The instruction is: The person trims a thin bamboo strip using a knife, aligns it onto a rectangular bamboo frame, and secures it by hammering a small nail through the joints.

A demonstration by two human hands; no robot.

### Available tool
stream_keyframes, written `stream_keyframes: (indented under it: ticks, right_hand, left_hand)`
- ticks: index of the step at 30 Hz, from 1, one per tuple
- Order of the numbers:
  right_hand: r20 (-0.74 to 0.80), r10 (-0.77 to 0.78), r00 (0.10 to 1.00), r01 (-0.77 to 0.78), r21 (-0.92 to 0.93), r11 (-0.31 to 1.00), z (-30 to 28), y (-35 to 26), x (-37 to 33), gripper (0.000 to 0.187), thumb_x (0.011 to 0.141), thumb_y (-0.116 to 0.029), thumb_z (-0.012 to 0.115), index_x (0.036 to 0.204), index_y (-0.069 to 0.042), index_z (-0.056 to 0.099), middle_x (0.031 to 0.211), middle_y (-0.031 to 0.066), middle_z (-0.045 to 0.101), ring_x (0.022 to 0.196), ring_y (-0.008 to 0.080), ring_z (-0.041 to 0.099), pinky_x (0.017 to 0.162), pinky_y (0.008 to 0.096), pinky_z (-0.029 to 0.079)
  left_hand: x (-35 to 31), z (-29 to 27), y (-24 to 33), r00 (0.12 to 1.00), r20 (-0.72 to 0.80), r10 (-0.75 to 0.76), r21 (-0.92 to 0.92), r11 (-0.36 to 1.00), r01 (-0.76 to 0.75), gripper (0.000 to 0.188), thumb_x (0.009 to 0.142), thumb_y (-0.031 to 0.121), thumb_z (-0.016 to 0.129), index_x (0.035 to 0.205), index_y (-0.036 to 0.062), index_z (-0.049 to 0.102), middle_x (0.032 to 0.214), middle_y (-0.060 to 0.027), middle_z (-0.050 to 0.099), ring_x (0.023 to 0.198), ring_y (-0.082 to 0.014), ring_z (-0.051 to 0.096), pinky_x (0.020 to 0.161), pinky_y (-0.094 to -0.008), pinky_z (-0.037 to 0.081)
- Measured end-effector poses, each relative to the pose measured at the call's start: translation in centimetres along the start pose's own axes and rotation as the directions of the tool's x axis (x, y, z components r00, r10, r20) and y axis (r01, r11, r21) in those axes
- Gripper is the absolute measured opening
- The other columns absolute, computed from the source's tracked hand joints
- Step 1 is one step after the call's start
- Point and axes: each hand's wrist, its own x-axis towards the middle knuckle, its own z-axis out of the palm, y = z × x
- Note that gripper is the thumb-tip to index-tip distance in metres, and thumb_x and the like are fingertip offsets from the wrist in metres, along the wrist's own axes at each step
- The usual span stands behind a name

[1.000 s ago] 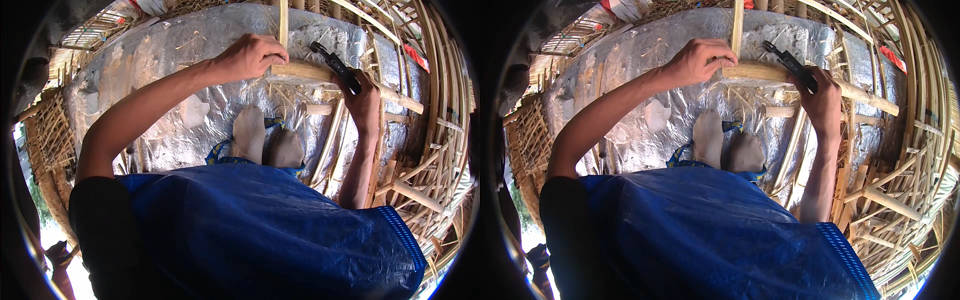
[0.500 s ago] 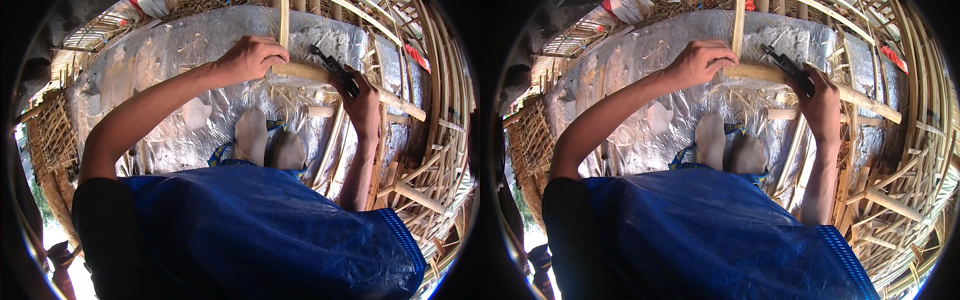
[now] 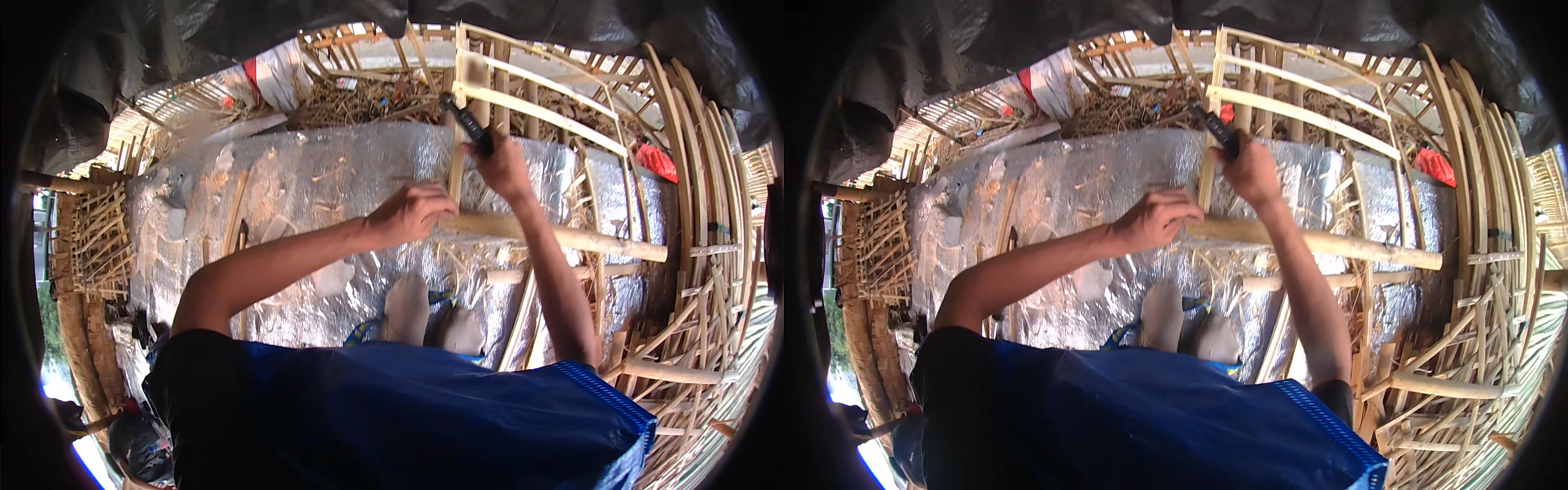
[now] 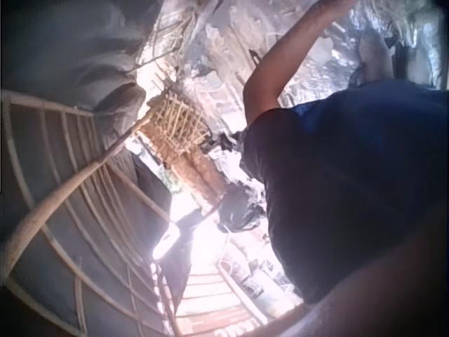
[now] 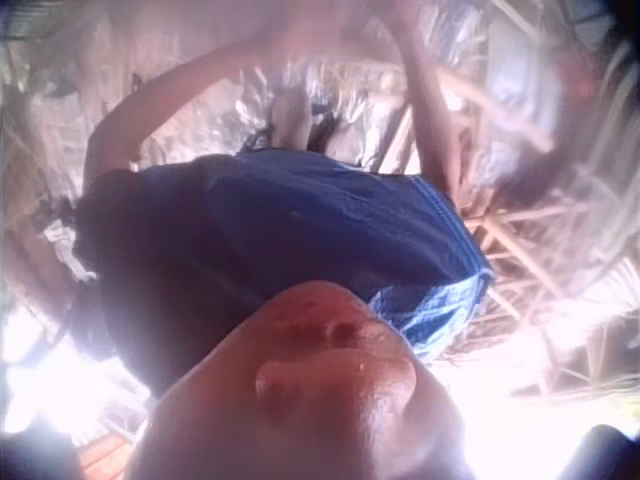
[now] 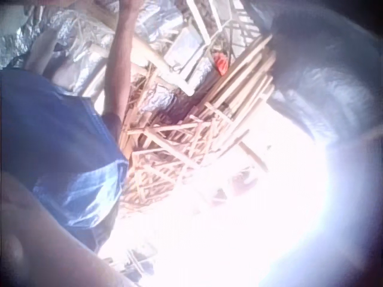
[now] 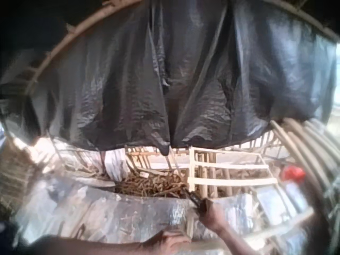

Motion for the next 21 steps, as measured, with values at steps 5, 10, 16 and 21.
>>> stream_keyframes:
  ticks: [5, 10, 16, 21]
  right_hand:
    - [0.028, 0.152, 0.988, -0.152, -0.019, 0.988, 3.6, 1.0, 1.0, 0.042, 0.077, -0.039, 0.079, 0.095, -0.003, 0.065, 0.076, 0.0217, 0.068, 0.073, 0.0392, 0.068, 0.066, 0.0451, 0.052]
    - [0.027, 0.194, 0.981, -0.192, -0.049, 0.98, 4.3, 1.1, 0.7, 0.041, 0.075, -0.04, 0.079, 0.089, -0.003, 0.068, 0.077, 0.0227, 0.069, 0.076, 0.0406, 0.068, 0.07, 0.0455, 0.054]
    - [-0.068, 0.238, 0.969, -0.242, -0.072, 0.967, 4.3, -0.2, -0.5, 0.041, 0.075, -0.039, 0.078, 0.092, -0.003, 0.068, 0.081, 0.0227, 0.069, 0.082, 0.0419, 0.067, 0.075, 0.0469, 0.053]
    - [-0.101, 0.204, 0.974, -0.212, -0.078, 0.974, 4.4, -0.3, -0.9, 0.037, 0.075, -0.036, 0.078, 0.087, -0.003, 0.067, 0.08, 0.022, 0.069, 0.08, 0.0423, 0.067, 0.075, 0.047, 0.053]
  left_hand:
    - [-0.9, 0.3, 0.2, 0.999, -0.042, 0.033, -0.032, 0.999, -0.034, 0.016, 0.078, -0.008, 0.065, 0.093, -0.0025, 0.066, 0.092, -0.0149, 0.066, 0.089, -0.0296, 0.065, 0.077, -0.0368, 0.053]
    - [-0.9, 0.0, 0.0, 0.998, 0.01, 0.057, -0.027, 0.998, -0.057, 0.017, 0.078, -0.01, 0.063, 0.094, -0.003, 0.066, 0.093, -0.0149, 0.066, 0.09, -0.0295, 0.065, 0.078, -0.0364, 0.054]
    - [-0.7, 0.1, 0.1, 0.992, 0.012, 0.129, 0.004, 0.992, -0.129, 0.018, 0.077, -0.01, 0.062, 0.094, -0.0033, 0.066, 0.091, -0.0141, 0.066, 0.089, -0.0293, 0.065, 0.076, -0.0368, 0.055]
    - [-1.1, 0.1, 0.4, 0.992, 0.007, 0.125, 0.029, 0.992, -0.125, 0.02, 0.076, -0.011, 0.062, 0.094, -0.0032, 0.066, 0.091, -0.0141, 0.066, 0.089, -0.0296, 0.065, 0.075, -0.0378, 0.055]
